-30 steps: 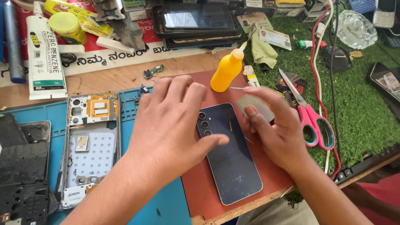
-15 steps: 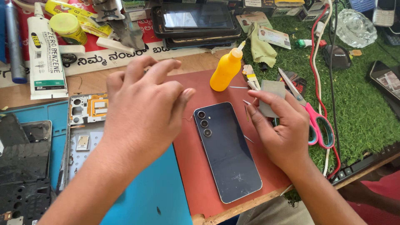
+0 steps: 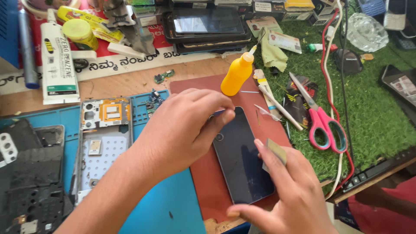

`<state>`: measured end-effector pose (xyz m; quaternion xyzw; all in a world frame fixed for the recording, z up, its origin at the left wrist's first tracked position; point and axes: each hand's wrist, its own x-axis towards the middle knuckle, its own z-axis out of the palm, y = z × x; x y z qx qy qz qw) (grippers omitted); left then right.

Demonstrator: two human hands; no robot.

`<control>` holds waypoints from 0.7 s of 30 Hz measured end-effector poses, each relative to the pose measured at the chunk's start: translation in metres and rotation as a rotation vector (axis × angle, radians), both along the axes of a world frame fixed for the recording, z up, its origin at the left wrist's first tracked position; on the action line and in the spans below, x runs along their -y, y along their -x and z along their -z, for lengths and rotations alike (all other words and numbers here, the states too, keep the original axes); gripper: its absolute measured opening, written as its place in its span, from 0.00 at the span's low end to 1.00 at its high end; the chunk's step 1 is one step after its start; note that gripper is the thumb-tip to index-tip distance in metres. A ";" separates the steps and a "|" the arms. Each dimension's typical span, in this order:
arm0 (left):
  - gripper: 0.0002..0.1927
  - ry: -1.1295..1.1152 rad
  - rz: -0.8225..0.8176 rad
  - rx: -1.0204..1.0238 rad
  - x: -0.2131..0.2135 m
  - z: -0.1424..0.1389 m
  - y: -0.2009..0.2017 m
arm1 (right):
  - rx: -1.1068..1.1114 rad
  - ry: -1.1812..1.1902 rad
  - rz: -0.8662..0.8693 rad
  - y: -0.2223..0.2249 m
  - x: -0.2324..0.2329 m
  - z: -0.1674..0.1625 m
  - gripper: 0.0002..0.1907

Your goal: The person holds a phone back cover on a work mat and sands its edges using a sanding sponge, rotating the cover to work different sides. They continue sanding along the edges, then set the cover down on the mat and pick up a tool.

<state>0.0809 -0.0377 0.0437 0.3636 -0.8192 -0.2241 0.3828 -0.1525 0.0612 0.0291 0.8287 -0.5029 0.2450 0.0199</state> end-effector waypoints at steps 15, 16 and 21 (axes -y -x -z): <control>0.54 0.304 0.071 0.178 -0.023 0.029 0.001 | 0.087 -0.199 -0.092 0.055 0.010 -0.009 0.35; 0.53 0.268 0.061 0.193 -0.023 0.029 0.001 | 0.078 -0.193 -0.048 0.056 0.011 -0.009 0.35; 0.48 0.209 -0.019 0.402 -0.026 0.016 0.004 | 0.081 -0.113 0.147 0.054 -0.003 0.002 0.29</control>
